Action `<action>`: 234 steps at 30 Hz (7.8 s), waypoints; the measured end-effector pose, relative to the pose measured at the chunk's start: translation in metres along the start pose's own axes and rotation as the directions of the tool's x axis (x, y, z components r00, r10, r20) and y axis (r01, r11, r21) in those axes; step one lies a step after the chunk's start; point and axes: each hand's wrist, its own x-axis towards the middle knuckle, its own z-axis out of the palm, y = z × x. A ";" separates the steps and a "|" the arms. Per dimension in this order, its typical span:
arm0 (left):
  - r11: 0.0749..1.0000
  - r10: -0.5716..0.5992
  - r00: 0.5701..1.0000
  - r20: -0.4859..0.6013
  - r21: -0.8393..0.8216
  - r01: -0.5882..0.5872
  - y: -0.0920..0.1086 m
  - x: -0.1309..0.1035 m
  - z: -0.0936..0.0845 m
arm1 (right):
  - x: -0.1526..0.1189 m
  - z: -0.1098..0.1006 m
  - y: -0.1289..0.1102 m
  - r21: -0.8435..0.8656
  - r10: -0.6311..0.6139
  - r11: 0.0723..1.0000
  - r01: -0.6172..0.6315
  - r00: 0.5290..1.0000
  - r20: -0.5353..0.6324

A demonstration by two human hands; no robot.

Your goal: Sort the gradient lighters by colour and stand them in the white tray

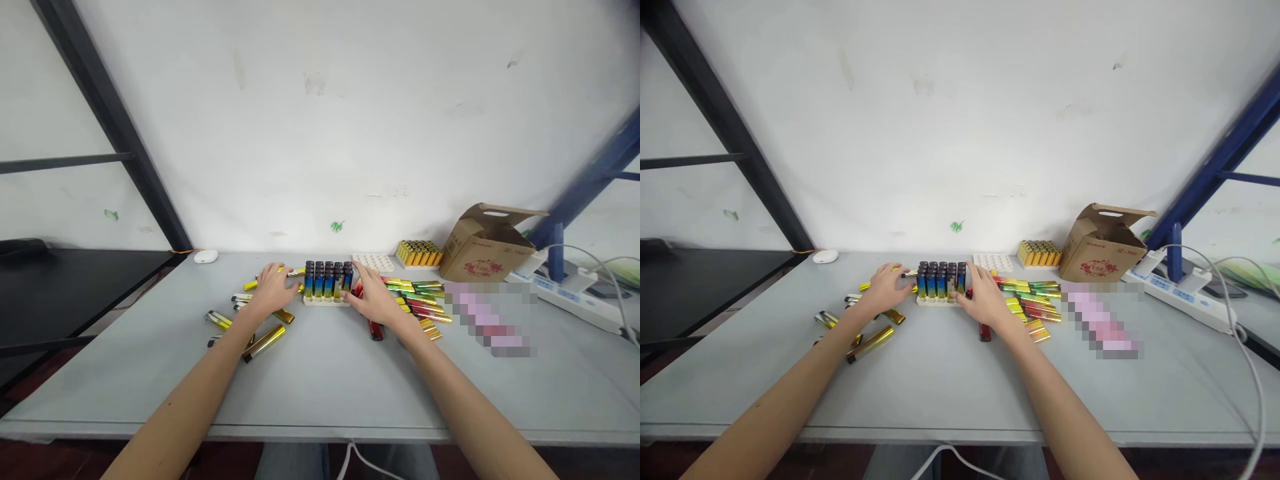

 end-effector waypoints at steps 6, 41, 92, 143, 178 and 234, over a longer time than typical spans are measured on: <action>0.999 -0.042 0.999 0.011 -0.011 0.042 -0.003 -0.001 -0.001 | 0.000 0.003 0.002 0.000 0.016 1.000 -0.016 1.000 0.025; 0.951 -0.010 0.945 -0.328 -0.294 -0.092 0.011 0.005 -0.016 | -0.001 0.002 0.001 0.011 -0.019 1.000 0.019 1.000 0.000; -0.091 0.073 0.950 0.302 -0.947 0.308 0.060 -0.011 -0.058 | 0.000 0.004 -0.002 0.052 -0.006 0.999 0.009 0.999 -0.053; 0.146 0.512 0.764 0.392 -0.916 0.373 0.083 -0.035 -0.032 | -0.005 -0.016 -0.038 0.474 -0.133 0.841 0.261 0.949 -0.287; 0.405 -0.123 0.992 0.039 -0.910 0.086 0.066 -0.016 -0.037 | 0.006 -0.015 0.004 0.126 -0.158 0.975 0.183 0.969 -0.189; 0.653 0.099 0.860 -0.501 -0.619 -0.436 0.075 -0.031 -0.043 | -0.008 -0.017 -0.037 0.125 -0.285 0.934 0.334 0.911 -0.299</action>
